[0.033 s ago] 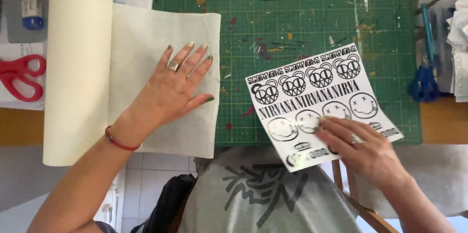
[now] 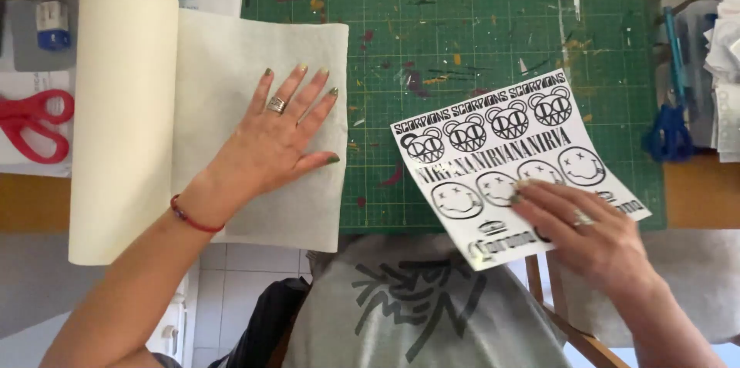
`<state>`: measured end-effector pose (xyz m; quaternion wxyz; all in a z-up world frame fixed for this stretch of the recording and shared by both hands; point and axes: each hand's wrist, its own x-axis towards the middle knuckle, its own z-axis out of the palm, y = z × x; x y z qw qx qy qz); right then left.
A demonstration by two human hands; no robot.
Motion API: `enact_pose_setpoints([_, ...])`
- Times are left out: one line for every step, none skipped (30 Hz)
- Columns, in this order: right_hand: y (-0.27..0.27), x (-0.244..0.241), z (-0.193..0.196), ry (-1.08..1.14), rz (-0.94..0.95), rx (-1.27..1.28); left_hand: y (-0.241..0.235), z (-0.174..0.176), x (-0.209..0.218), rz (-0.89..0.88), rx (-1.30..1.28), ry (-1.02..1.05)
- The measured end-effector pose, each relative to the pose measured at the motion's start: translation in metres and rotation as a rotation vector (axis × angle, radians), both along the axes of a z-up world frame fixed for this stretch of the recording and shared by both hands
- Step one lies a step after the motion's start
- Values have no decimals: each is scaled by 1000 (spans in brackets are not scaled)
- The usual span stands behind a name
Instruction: Applying transfer tape to printed sticker sheets on a cutting mat to prepare them for application.
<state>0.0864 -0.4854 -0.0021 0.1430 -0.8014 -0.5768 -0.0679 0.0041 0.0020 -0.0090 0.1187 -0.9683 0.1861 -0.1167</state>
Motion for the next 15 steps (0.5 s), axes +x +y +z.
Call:
enact_pose_setpoints([-6,7,6,-61,-48,129,2,-9,4,-9,-21,56])
enact_pose_setpoints([-12,12,11,-119,-97,256,4,-18,9,-20,-43,115])
enact_pose_setpoints([-10,15,22,-123,-102,259,6,-21,13,-25,-39,111])
enact_pose_setpoints([-10,15,34,-118,-142,313,6,-26,14,-16,-30,139])
enact_pose_setpoints([-9,14,45,-112,-182,366,5,-31,14,-8,-21,168])
enact_pose_setpoints([-14,15,46,-110,-179,364,3,-32,16,-4,-24,170])
enact_pose_setpoints([-18,14,48,-105,-179,374,1,-33,17,2,-31,198])
enact_pose_setpoints([-21,17,49,-107,-178,391,1,-31,22,9,-30,219])
enact_pose_setpoints([-26,15,47,-112,-173,396,-2,-31,25,14,-27,212])
enact_pose_setpoints([-32,11,44,-57,-236,444,-6,-31,29,10,-26,189])
enact_pose_setpoints([-38,7,41,-1,-299,492,-9,-31,34,6,-25,166])
enact_pose_setpoints([-37,0,49,-3,-300,495,-14,-28,38,4,-23,164])
enact_pose_setpoints([-36,-7,57,98,-363,481,-19,-25,42,7,-18,163])
enact_pose_setpoints([-36,-14,65,201,-427,466,-23,-23,45,7,-14,164])
enact_pose_setpoints([-54,-5,48,200,-431,468,-28,-24,49,4,-11,164])
